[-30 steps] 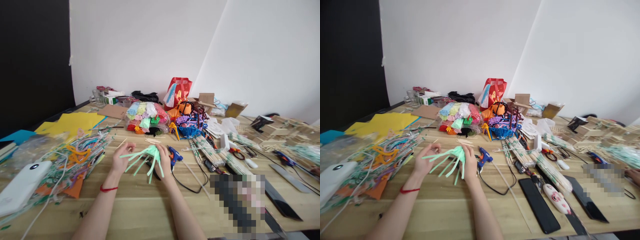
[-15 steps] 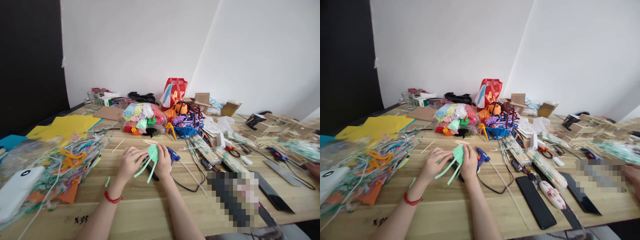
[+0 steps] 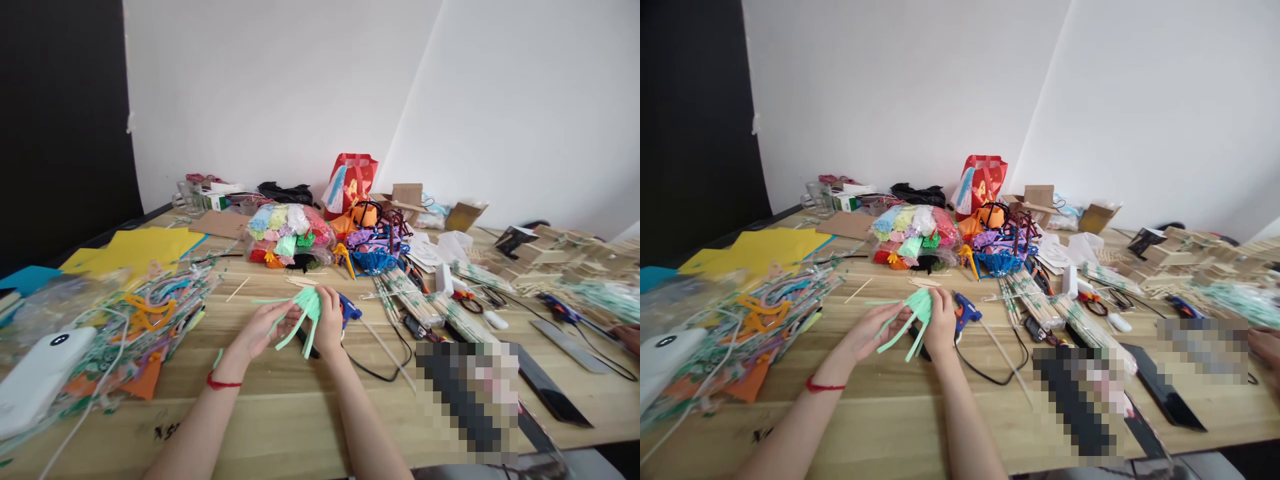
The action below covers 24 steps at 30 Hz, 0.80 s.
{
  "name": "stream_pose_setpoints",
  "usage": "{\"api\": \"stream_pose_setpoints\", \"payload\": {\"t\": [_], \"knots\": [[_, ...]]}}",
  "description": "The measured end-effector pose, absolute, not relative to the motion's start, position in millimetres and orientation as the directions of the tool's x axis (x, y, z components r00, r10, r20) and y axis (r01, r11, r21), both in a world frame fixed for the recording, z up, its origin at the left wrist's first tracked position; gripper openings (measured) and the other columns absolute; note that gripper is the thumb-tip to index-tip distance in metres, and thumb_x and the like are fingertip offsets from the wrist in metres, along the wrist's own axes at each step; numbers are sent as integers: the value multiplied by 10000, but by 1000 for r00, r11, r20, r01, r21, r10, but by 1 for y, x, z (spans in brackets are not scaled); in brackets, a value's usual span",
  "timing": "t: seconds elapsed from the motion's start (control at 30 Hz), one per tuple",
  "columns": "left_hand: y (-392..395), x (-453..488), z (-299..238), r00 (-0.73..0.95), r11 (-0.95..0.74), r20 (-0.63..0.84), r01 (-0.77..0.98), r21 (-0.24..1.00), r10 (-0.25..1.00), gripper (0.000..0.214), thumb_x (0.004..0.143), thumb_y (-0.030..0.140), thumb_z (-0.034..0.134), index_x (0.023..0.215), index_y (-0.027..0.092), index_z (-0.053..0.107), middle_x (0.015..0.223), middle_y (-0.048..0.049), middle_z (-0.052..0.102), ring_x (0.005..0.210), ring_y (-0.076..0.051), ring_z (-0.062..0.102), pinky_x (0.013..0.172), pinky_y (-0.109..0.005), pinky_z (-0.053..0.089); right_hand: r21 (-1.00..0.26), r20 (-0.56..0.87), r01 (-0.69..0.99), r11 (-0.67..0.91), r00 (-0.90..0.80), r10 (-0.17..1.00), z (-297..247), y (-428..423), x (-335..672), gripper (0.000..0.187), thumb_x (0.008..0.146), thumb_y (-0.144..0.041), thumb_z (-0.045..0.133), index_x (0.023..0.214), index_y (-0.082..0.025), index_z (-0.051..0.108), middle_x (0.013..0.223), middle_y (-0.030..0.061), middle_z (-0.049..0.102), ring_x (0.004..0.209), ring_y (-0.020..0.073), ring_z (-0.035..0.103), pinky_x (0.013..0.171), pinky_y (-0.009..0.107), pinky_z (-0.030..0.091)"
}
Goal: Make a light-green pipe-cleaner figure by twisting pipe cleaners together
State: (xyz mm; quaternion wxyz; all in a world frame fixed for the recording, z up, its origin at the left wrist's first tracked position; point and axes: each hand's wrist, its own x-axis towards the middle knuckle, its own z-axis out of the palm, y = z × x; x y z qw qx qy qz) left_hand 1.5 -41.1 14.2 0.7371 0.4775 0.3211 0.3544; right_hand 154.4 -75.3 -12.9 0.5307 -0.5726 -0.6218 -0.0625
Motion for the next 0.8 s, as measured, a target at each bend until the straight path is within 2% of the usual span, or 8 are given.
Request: {"api": "stream_pose_setpoints", "payload": {"t": [0.1, 0.23, 0.37, 0.53, 0.7, 0.8], "knots": [[-41, 1, 11, 569, 398, -196, -255, 881, 799, 199, 778, 351, 602, 809, 168, 674, 751, -63, 693, 605, -133, 619, 544, -225, 502, -493, 755, 795, 354, 190, 627, -15, -75, 157, 551, 694, -75, 507, 1227, -194, 439, 1176, 123, 487, 1094, 232, 482, 903, 375, 422], [-43, -1, 12, 626, 480, -252, -224, 848, 738, 161, 764, 313, 620, 808, 167, 672, 740, -53, 686, 585, -122, 615, 553, -217, 502, -471, 772, 778, 416, 135, 621, -16, -75, 158, 544, 712, -115, 516, 1238, -217, 423, 1192, 110, 474, 1108, 231, 477, 920, 368, 416], [-46, -3, 14, 696, 462, -192, -223, 858, 692, 163, 734, 294, 652, 837, 168, 671, 784, -65, 693, 693, -157, 639, 663, -260, 507, -475, 772, 758, 448, 114, 626, -15, -76, 156, 497, 745, -90, 457, 1221, -234, 438, 1186, 91, 481, 1124, 208, 473, 939, 346, 403], [-45, -2, 11, 722, 397, -113, -236, 887, 682, 189, 703, 297, 682, 836, 164, 668, 817, -78, 693, 758, -192, 638, 731, -312, 492, -520, 735, 739, 428, 133, 665, -14, -77, 156, 479, 739, -118, 485, 1202, -238, 464, 1187, 81, 507, 1097, 213, 498, 923, 340, 415], [-46, 3, 13, 667, 378, -100, -286, 880, 738, 168, 683, 274, 700, 780, 142, 661, 691, -43, 661, 565, -122, 581, 540, -226, 449, -490, 771, 741, 458, 123, 625, -12, -78, 158, 518, 706, -173, 557, 1211, -226, 451, 1185, 99, 492, 1094, 236, 490, 919, 362, 413], [-48, 7, 16, 622, 307, -74, -278, 910, 779, 182, 668, 302, 709, 711, 136, 646, 608, -8, 615, 483, -83, 511, 448, -194, 373, -535, 753, 721, 440, 170, 636, -12, -77, 155, 513, 692, -146, 554, 1190, -220, 457, 1168, 100, 492, 1077, 228, 498, 909, 355, 418]]}}
